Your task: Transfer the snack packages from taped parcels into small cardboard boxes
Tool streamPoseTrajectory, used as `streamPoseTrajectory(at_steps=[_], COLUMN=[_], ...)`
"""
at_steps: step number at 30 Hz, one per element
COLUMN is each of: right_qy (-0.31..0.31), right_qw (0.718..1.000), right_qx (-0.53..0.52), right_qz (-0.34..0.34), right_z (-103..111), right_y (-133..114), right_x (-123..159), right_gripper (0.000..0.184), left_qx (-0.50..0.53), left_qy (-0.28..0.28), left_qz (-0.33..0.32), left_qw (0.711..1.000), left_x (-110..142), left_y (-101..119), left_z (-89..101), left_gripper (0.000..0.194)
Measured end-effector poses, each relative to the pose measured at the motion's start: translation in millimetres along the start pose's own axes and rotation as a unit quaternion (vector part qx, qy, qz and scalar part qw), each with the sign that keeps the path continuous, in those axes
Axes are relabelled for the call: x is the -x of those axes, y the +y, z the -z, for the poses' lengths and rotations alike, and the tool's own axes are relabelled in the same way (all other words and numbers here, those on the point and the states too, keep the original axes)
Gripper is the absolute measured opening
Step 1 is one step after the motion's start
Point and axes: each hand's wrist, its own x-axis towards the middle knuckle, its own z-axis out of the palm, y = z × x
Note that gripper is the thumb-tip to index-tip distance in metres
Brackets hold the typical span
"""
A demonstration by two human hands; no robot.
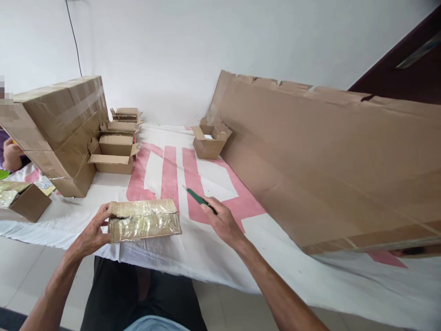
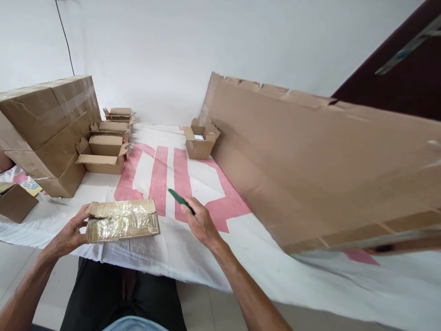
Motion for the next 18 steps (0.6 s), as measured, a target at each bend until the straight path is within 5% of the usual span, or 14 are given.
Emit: streamPoseTrajectory(at_steps=[3, 6, 18], right_qy=[-0.182, -0.278, -0.348], right_qw=[0.975, 0.944, 0.918], right_qx=[-0.094, -0.104, 0.027], right_qz=[0.08, 0.145, 0.19], right_z=[16.7, 20.7, 7.0], right_y=[-64.5, -110.3, -159.4], right_x=[-8.7, -18.3, -48.9], right_gripper=[0.044, 0.038, 0.031], left_qx=[0.007, 0.004, -0.02], left_qy=[-0.001, -0.005, -0.009], left_qz=[0.004, 0.012, 0.004], left_qw=[1.0, 1.0, 1.0], left_x=[-0.9, -0.7, -5.1], left_y=[1.6, 2.3, -5.3], left_z=[0.3, 0.3, 0.9], left_gripper=[0.054, 0.055, 0.053])
